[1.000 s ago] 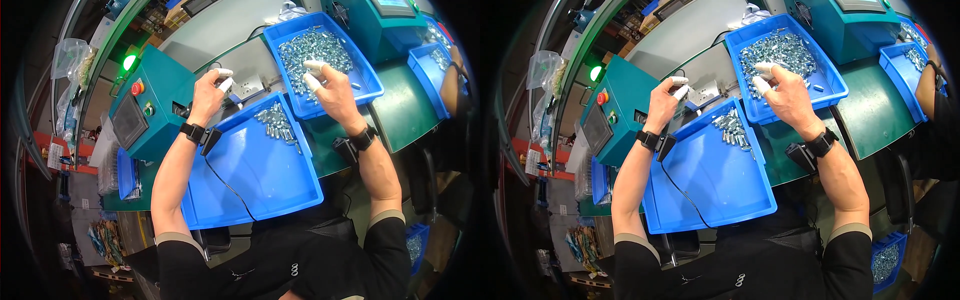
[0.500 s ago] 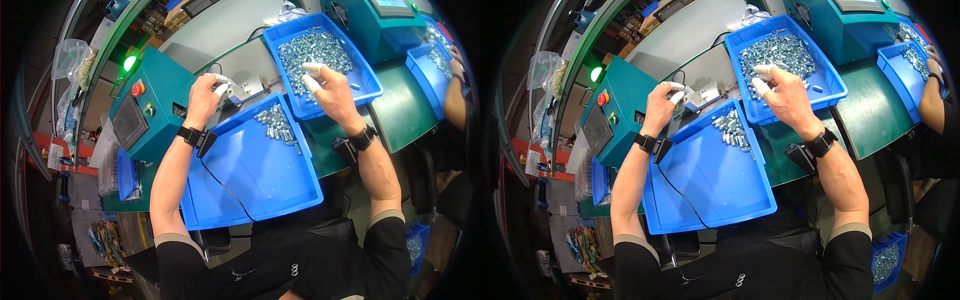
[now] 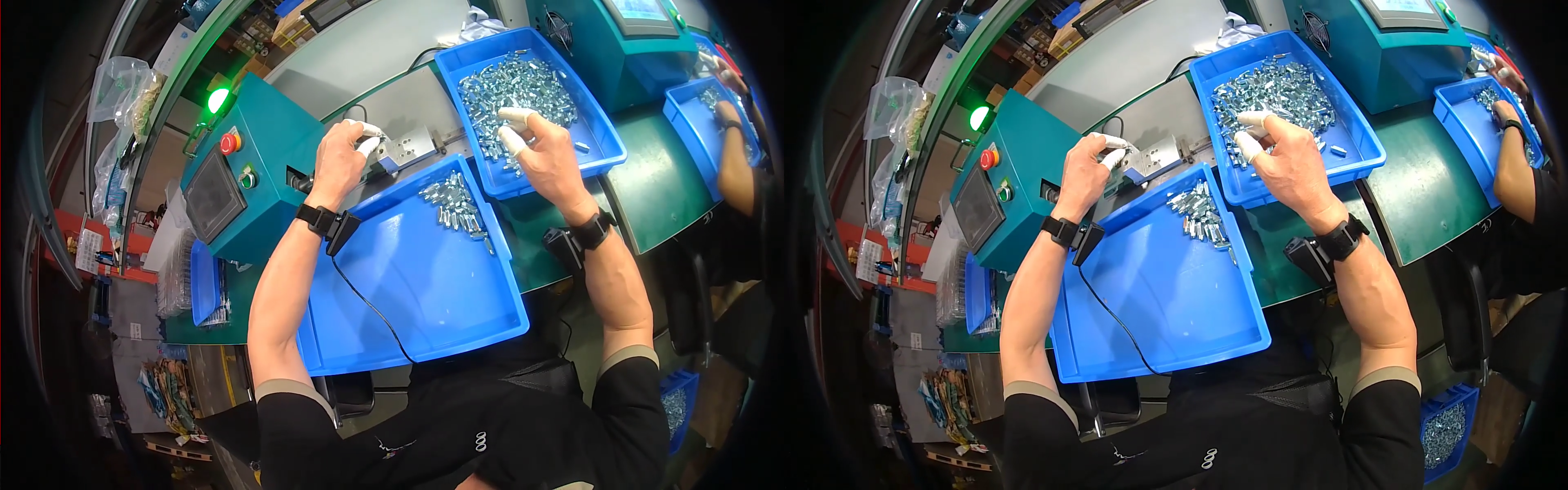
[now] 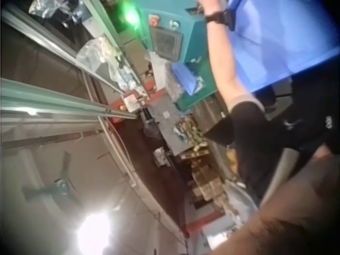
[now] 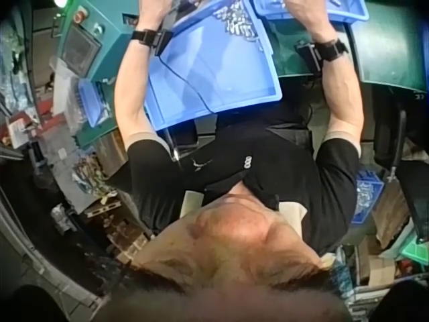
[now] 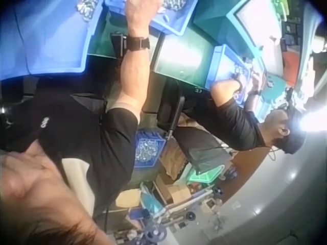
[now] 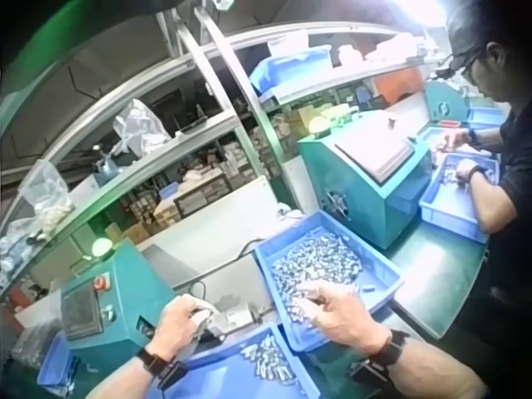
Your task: The person picks up a metal component from a blue tray, inserts it into a machine for processing, and then places it into a different blue tray. This process is repeated multiple times with other metal parts.
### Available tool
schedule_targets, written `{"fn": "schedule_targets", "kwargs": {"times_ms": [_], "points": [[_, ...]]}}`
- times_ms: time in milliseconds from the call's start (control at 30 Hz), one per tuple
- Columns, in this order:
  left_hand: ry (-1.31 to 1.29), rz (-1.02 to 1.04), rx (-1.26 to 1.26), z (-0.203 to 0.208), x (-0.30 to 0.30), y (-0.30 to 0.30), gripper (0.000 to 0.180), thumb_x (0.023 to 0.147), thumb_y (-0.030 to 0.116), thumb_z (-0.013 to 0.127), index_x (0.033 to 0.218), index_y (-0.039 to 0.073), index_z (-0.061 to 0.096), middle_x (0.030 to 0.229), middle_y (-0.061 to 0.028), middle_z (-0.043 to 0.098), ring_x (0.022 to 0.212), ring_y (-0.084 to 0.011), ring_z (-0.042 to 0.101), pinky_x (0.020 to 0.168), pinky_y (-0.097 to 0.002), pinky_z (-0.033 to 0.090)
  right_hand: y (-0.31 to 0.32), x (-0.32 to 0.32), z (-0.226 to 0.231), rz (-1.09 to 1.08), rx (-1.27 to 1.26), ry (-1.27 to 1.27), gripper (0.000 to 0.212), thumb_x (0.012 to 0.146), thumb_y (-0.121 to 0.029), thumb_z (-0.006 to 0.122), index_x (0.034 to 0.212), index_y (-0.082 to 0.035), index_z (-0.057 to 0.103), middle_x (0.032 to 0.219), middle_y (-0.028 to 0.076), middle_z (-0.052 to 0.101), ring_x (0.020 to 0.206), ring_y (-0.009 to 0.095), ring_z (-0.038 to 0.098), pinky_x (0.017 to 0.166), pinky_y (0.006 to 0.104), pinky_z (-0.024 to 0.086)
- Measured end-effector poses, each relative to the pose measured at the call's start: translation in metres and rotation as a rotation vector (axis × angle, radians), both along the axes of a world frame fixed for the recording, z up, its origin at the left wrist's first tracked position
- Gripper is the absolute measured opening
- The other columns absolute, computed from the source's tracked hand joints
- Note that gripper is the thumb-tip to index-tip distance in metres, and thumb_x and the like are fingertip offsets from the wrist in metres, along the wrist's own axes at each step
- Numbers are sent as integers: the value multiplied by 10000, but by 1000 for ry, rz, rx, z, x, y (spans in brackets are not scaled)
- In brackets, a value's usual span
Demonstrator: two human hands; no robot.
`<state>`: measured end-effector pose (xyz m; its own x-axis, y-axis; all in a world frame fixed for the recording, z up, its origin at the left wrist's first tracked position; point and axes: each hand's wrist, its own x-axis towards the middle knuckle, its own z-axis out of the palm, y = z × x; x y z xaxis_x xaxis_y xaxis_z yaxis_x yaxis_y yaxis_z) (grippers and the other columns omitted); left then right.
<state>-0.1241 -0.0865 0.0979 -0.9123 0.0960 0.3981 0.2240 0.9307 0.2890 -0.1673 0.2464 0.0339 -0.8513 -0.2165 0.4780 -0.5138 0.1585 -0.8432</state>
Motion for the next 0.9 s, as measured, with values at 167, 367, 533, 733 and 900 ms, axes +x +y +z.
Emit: {"fn": "schedule_targets", "kwargs": {"times_ms": [167,367,533,733,900], "points": [[0,-7,-87,3,3,-1,178,871,63,749,1040,90,797,895,-99,684,897,-294,646,801,-400,520,0,-1,-2,0,-12,5,301,976,-100,732,1265,-15,721,979,94,775,792,111,671,673,276,544],[3,-14,-176,5,4,-2,130,894,105,739,1018,108,778,876,-90,660,907,-306,635,799,-427,518,0,0,-2,-7,-11,17,296,978,-103,729,1260,-15,723,965,90,772,792,111,672,674,275,542],[80,-44,-286,0,4,-3,134,870,66,711,989,94,765,871,-97,654,918,-309,642,805,-434,524,1,-2,1,-11,4,13,295,982,-106,724,1259,-3,720,955,83,770,804,110,682,682,272,542],[198,-157,-393,-6,13,-9,204,823,6,677,1005,72,740,907,-89,655,976,-312,638,849,-438,526,-4,0,1,-11,-16,8,295,990,-112,715,1260,7,719,978,89,774,816,114,693,720,278,549],[249,-183,-392,6,45,-7,292,789,-9,689,1070,55,736,940,-124,648,975,-331,619,859,-438,526,-10,0,-6,-56,19,133,308,996,-120,707,1282,-4,716,1026,102,782,867,127,708,769,290,556]]}}
